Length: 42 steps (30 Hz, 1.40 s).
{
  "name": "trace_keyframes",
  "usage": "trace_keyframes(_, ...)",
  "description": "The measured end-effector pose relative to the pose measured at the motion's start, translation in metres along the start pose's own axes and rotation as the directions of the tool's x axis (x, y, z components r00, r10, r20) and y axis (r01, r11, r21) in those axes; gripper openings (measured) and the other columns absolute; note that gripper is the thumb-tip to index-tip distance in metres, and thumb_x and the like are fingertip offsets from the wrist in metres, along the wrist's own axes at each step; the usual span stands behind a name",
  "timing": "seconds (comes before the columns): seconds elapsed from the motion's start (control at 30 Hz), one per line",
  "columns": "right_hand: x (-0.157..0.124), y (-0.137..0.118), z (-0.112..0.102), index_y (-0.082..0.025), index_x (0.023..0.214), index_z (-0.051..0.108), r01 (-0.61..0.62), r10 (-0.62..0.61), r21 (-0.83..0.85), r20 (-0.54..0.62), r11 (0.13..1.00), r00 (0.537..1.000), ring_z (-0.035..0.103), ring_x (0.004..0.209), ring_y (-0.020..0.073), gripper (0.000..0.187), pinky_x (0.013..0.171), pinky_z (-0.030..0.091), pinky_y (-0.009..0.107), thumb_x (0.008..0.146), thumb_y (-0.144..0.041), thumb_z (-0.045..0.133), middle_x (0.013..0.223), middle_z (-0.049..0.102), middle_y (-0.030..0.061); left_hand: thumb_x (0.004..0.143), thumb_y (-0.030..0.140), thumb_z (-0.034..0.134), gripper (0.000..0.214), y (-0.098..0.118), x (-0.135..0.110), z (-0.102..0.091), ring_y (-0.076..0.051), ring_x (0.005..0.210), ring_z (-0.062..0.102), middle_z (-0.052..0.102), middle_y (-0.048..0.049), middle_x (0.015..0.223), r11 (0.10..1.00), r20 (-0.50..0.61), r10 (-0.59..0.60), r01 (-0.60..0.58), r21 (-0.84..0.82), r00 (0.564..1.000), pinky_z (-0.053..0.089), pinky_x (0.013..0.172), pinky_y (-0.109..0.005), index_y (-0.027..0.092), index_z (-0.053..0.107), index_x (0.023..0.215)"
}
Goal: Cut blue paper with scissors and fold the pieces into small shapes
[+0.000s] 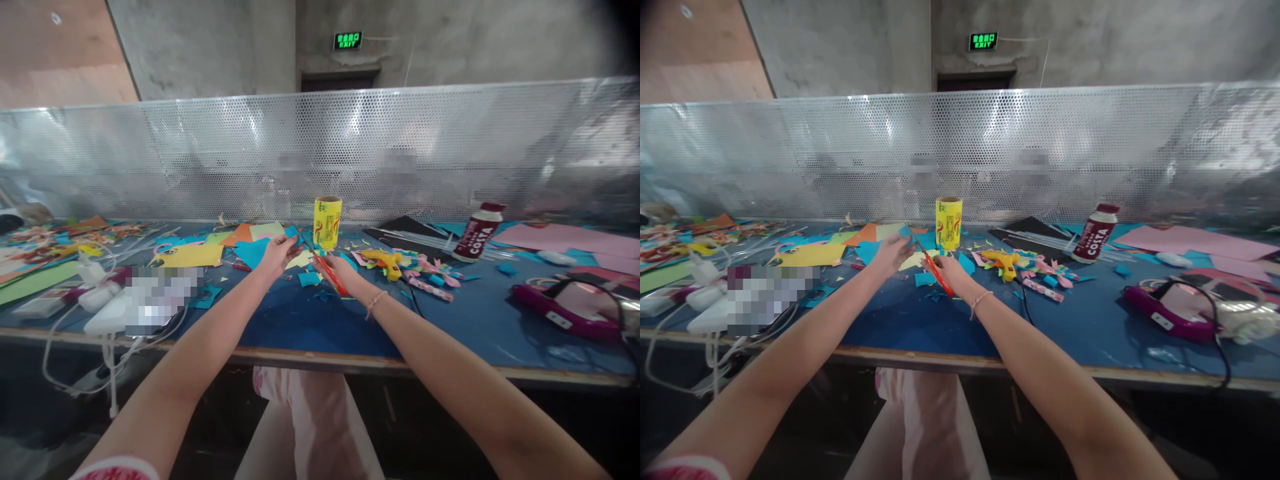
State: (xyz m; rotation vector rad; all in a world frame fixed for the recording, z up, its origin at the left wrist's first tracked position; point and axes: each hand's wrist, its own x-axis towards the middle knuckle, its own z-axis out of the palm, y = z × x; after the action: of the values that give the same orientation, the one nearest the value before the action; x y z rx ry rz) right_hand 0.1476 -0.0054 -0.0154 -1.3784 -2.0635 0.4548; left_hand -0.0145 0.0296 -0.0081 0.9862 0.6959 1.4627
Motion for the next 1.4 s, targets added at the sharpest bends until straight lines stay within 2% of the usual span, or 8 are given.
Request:
trace_keyframes(0.1,0.0,-0.002,0.0,-0.019,0.053,0.041,-0.002,0.002,0.008,-0.008,1.0,1.0,0.041,0.044,0.0116,0.044,0.044,0.029,0.026,0.077,-0.057,0.042,0.047,0.046,0.0013,0.065,0.018,0.067,0.018,0.001,-0.001,0.001,-0.01,0.06,0.058,0.057,-0.0004,0.06,1.0,-0.005,-0.015,0.015,0.0,1.0,0.047,0.068,-0.026,0.014,0.049,0.067)
trace_keyframes(0.33,-0.001,-0.009,0.0,-0.018,0.053,0.042,-0.138,0.131,0.153,0.055,0.979,0.99,0.039,0.038,0.0089,0.036,0.038,0.029,0.024,0.074,-0.046,0.052,0.045,0.044,-0.0009,0.065,0.018,0.067,0.022,0.002,0.002,-0.003,-0.01,0.06,0.059,0.058,-0.0012,0.062,0.999,0.003,-0.045,0.045,-0.01,0.999,0.047,0.066,-0.025,0.015,0.046,0.064)
trace_keyframes(0.5,0.004,0.002,0.004,-0.019,0.056,0.042,-0.147,0.129,0.238,0.09,0.96,0.988,0.036,0.036,0.0075,0.041,0.036,0.027,0.022,0.071,-0.056,0.051,0.043,0.04,-0.0034,0.065,0.016,0.066,0.019,-0.001,0.005,-0.006,-0.011,0.061,0.059,0.059,-0.0018,0.061,0.998,0.01,-0.059,0.059,0.008,0.998,0.047,0.064,-0.025,0.015,0.048,0.064)
trace_keyframes(0.63,0.005,0.009,0.009,-0.02,0.06,0.04,-0.196,0.124,0.443,0.187,0.875,0.974,0.033,0.034,0.0062,0.045,0.034,0.028,0.021,0.072,-0.063,0.046,0.042,0.036,-0.0055,0.065,0.016,0.066,0.019,-0.004,0.001,-0.002,-0.012,0.06,0.06,0.059,-0.0021,0.059,0.995,0.041,-0.099,0.098,0.038,0.994,0.048,0.064,-0.026,0.014,0.048,0.062)
trace_keyframes(0.87,0.006,0.014,0.015,-0.02,0.063,0.042,-0.257,0.124,0.617,0.251,0.744,0.96,0.033,0.034,0.0063,0.049,0.032,0.025,0.02,0.067,-0.069,0.047,0.042,0.035,-0.006,0.066,0.015,0.066,0.015,-0.004,-0.001,0.002,-0.012,0.061,0.06,0.061,-0.0027,0.061,0.996,0.021,-0.084,0.083,0.033,0.996,0.048,0.065,-0.026,0.014,0.05,0.066)
trace_keyframes(1.0,0.005,0.014,0.015,-0.021,0.062,0.041,-0.265,0.108,0.629,0.276,0.731,0.955,0.032,0.033,0.0065,0.049,0.032,0.025,0.02,0.067,-0.069,0.048,0.041,0.035,-0.0064,0.066,0.016,0.066,0.017,-0.004,0.001,-0.001,-0.012,0.061,0.061,0.061,-0.0022,0.061,0.997,0.024,-0.074,0.073,0.019,0.997,0.048,0.065,-0.025,0.014,0.05,0.065)
trace_keyframes(1.2,0.002,0.011,0.012,-0.021,0.062,0.042,-0.228,0.084,0.589,0.263,0.775,0.961,0.031,0.033,0.0064,0.045,0.033,0.025,0.02,0.069,-0.064,0.05,0.04,0.034,-0.0071,0.066,0.017,0.067,0.017,-0.003,0.0,-0.001,-0.012,0.06,0.06,0.059,-0.0015,0.059,0.997,0.026,-0.079,0.079,0.024,0.997,0.048,0.066,-0.026,0.014,0.05,0.065)
trace_keyframes(1.4,0.002,0.004,0.01,-0.021,0.057,0.04,-0.249,0.161,0.486,0.216,0.838,0.963,0.033,0.033,0.008,0.043,0.034,0.026,0.023,0.075,-0.059,0.044,0.04,0.034,-0.0048,0.07,0.015,0.063,0.016,0.002,-0.005,0.004,-0.01,0.057,0.059,0.057,-0.0007,0.056,0.992,0.007,-0.113,0.113,0.049,0.994,0.046,0.062,-0.024,0.014,0.048,0.063)
